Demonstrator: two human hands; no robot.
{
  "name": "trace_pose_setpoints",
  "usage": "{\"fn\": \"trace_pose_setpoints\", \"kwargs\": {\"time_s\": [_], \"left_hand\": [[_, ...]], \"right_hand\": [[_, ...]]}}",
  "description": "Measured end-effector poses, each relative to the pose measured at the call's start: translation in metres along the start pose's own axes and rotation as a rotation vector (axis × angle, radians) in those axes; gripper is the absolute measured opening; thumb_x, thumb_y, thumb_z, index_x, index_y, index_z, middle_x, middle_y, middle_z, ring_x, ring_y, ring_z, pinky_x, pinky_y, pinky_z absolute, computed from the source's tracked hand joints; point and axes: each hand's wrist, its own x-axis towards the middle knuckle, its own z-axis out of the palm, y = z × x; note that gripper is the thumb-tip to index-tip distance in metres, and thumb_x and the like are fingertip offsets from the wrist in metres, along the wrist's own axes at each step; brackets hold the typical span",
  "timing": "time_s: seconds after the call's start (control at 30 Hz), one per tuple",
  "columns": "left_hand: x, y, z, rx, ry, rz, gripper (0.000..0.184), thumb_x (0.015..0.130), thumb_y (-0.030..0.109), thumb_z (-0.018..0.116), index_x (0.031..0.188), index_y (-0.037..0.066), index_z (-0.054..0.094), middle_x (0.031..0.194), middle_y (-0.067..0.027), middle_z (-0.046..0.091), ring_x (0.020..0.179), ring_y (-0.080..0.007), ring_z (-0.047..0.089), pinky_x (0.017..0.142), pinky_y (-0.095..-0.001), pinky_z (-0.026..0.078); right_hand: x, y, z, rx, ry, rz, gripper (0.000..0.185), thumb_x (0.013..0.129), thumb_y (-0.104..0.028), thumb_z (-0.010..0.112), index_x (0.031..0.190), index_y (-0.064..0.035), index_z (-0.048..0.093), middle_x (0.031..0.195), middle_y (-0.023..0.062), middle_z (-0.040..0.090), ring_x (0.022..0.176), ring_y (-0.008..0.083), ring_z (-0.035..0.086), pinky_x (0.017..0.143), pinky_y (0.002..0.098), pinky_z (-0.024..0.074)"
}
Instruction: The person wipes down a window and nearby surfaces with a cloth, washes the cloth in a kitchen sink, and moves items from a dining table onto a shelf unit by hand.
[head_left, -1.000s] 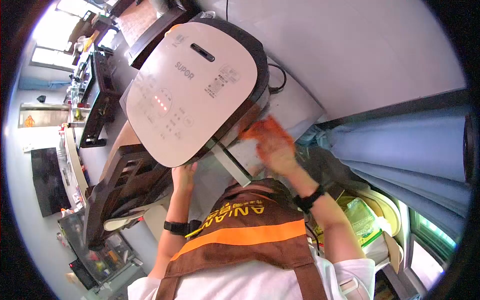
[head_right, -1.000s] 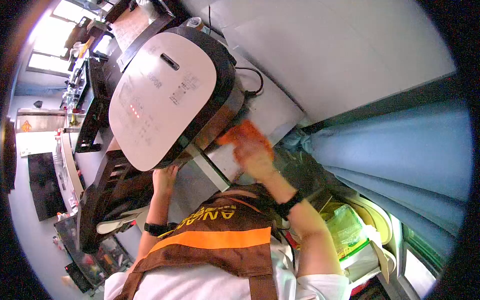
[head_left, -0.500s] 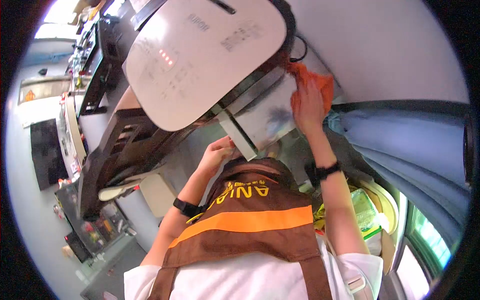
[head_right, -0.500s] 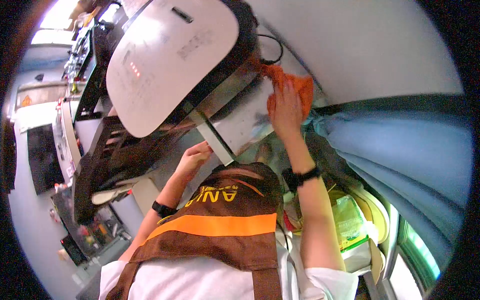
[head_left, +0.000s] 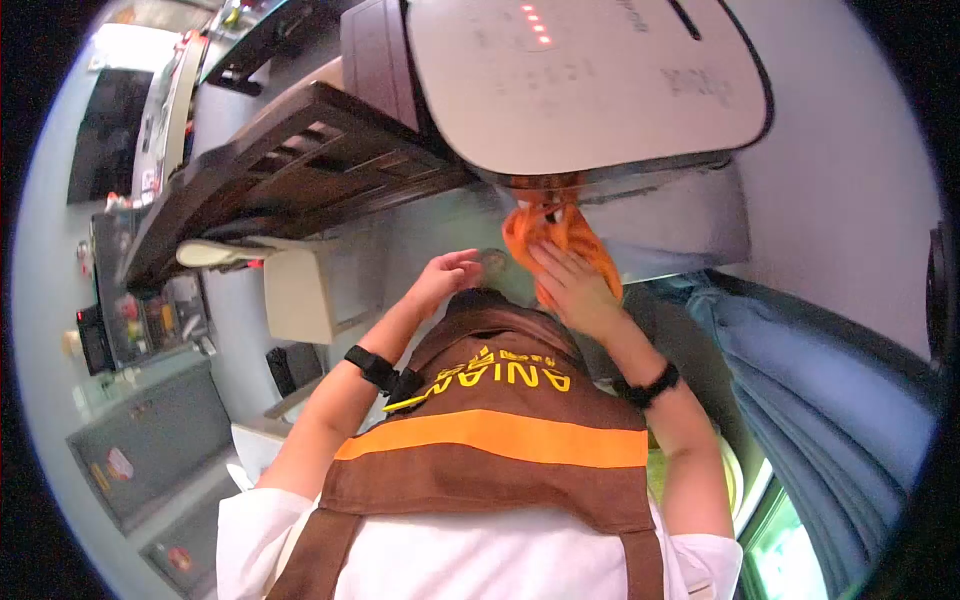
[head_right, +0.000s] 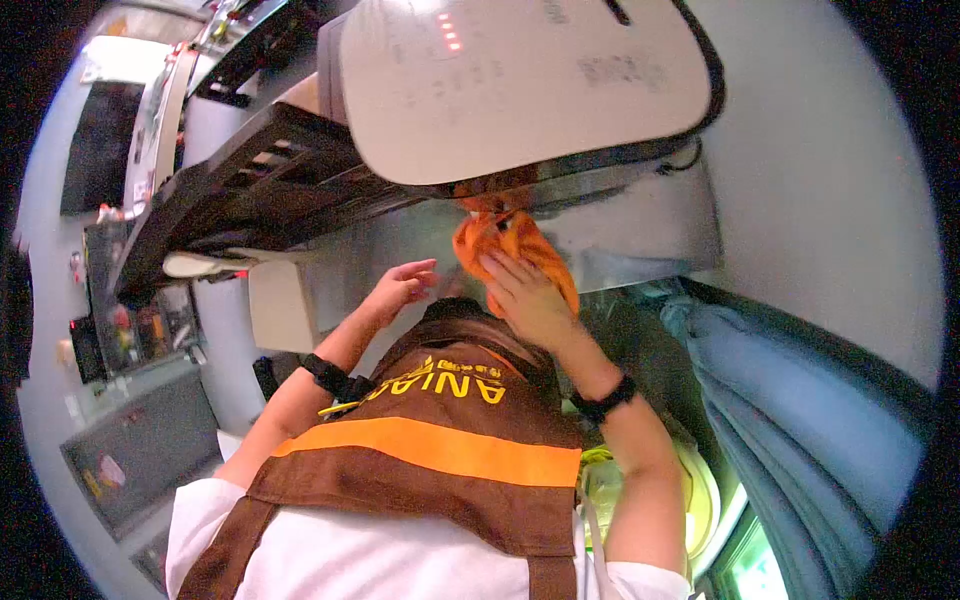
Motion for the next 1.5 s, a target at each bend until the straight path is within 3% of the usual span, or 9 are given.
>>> {"fn": "trace_pose_setpoints", "kwargs": {"time_s": [0.77, 0.8, 0.9, 0.93, 1.1, 1.23, 1.33, 1.37, 1.5], "left_hand": [[-0.054, -0.039, -0.253, 0.158, 0.200, 0.131, 0.043, 0.087, 0.016, 0.055, 0.128, 0.005, 0.051, 0.114, -0.0054, 0.063, 0.097, -0.0153, 0.059, 0.081, -0.0284, 0.047], [-0.052, -0.052, -0.267, 0.154, 0.188, 0.136, 0.043, 0.087, 0.016, 0.055, 0.128, 0.005, 0.051, 0.114, -0.0054, 0.063, 0.097, -0.0153, 0.059, 0.081, -0.0284, 0.047], [-0.046, -0.072, -0.312, 0.146, 0.193, 0.213, 0.042, 0.089, 0.020, 0.056, 0.128, 0.005, 0.051, 0.109, -0.0043, 0.064, 0.097, -0.0145, 0.058, 0.080, -0.0280, 0.047], [-0.054, -0.068, -0.324, 0.174, 0.204, 0.188, 0.040, 0.088, 0.014, 0.053, 0.127, 0.004, 0.051, 0.107, -0.0053, 0.065, 0.092, -0.0143, 0.058, 0.078, -0.0280, 0.047], [-0.066, -0.082, -0.368, 0.058, 0.259, 0.070, 0.038, 0.089, 0.007, 0.049, 0.127, 0.004, 0.052, 0.102, -0.0039, 0.066, 0.084, -0.0117, 0.057, 0.071, -0.0254, 0.045], [-0.071, -0.091, -0.384, 0.021, 0.270, 0.105, 0.037, 0.090, 0.008, 0.049, 0.127, 0.006, 0.053, 0.102, -0.0043, 0.066, 0.090, -0.0116, 0.059, 0.074, -0.0244, 0.045], [-0.076, -0.097, -0.385, -0.043, 0.326, 0.061, 0.036, 0.090, 0.010, 0.049, 0.126, 0.005, 0.053, 0.103, -0.0059, 0.066, 0.093, -0.0136, 0.060, 0.076, -0.0255, 0.046], [-0.080, -0.099, -0.380, -0.053, 0.366, 0.026, 0.036, 0.091, 0.010, 0.050, 0.126, 0.005, 0.053, 0.105, -0.0067, 0.065, 0.095, -0.0146, 0.061, 0.077, -0.0263, 0.047], [-0.095, -0.103, -0.350, -0.228, 0.438, 0.015, 0.036, 0.091, 0.009, 0.049, 0.126, 0.004, 0.052, 0.104, -0.0074, 0.066, 0.094, -0.0154, 0.061, 0.078, -0.0272, 0.047]], "right_hand": [[0.225, 0.001, 0.055, -0.813, 0.052, 0.287, 0.045, 0.087, -0.012, 0.045, 0.125, 0.0116, 0.044, 0.144, 0.0256, 0.028, 0.139, 0.0354, 0.019, 0.109, 0.0420, 0.0269], [0.238, 0.009, 0.049, -0.963, 0.154, 0.157, 0.034, 0.085, -0.013, 0.047, 0.111, 0.0072, 0.054, 0.126, 0.0234, 0.049, 0.125, 0.0351, 0.040, 0.098, 0.0405, 0.0375], [0.278, 0.035, 0.055, -0.678, -0.040, 0.432, 0.016, 0.082, -0.013, 0.048, 0.089, -0.0013, 0.056, 0.096, 0.0148, 0.056, 0.096, 0.0296, 0.053, 0.082, 0.0398, 0.0414], [0.286, 0.050, 0.064, -0.818, 0.272, 0.170, 0.006, 0.080, -0.012, 0.049, 0.076, -0.0082, 0.050, 0.074, 0.0084, 0.045, 0.073, 0.0246, 0.047, 0.071, 0.0398, 0.0388], [0.294, 0.058, 0.058, -1.575, -0.313, 0.317, 0.048, 0.086, -0.018, 0.042, 0.128, 0.0028, 0.049, 0.144, 0.0184, 0.033, 0.136, 0.0335, 0.024, 0.111, 0.0451, 0.0187], [0.198, 0.048, 0.113, -0.695, -0.343, 0.511, 0.036, 0.086, -0.022, 0.045, 0.116, -0.0013, 0.049, 0.123, 0.0156, 0.039, 0.118, 0.0312, 0.032, 0.096, 0.0418, 0.0288], [0.095, 0.088, 0.168, 1.504, 0.065, 1.059, 0.018, 0.087, -0.022, 0.050, 0.092, -0.0058, 0.054, 0.088, 0.0126, 0.054, 0.087, 0.0253, 0.053, 0.073, 0.0373, 0.0433], [0.097, 0.088, 0.163, 1.638, 0.026, 1.093, 0.016, 0.087, -0.023, 0.051, 0.084, -0.0073, 0.056, 0.076, 0.0117, 0.059, 0.077, 0.0233, 0.061, 0.065, 0.0357, 0.0481], [0.237, 0.070, 0.106, -0.088, -0.328, 1.058, 0.017, 0.089, -0.017, 0.045, 0.096, -0.0040, 0.055, 0.089, 0.0166, 0.057, 0.086, 0.0261, 0.058, 0.069, 0.0399, 0.0483]]}}
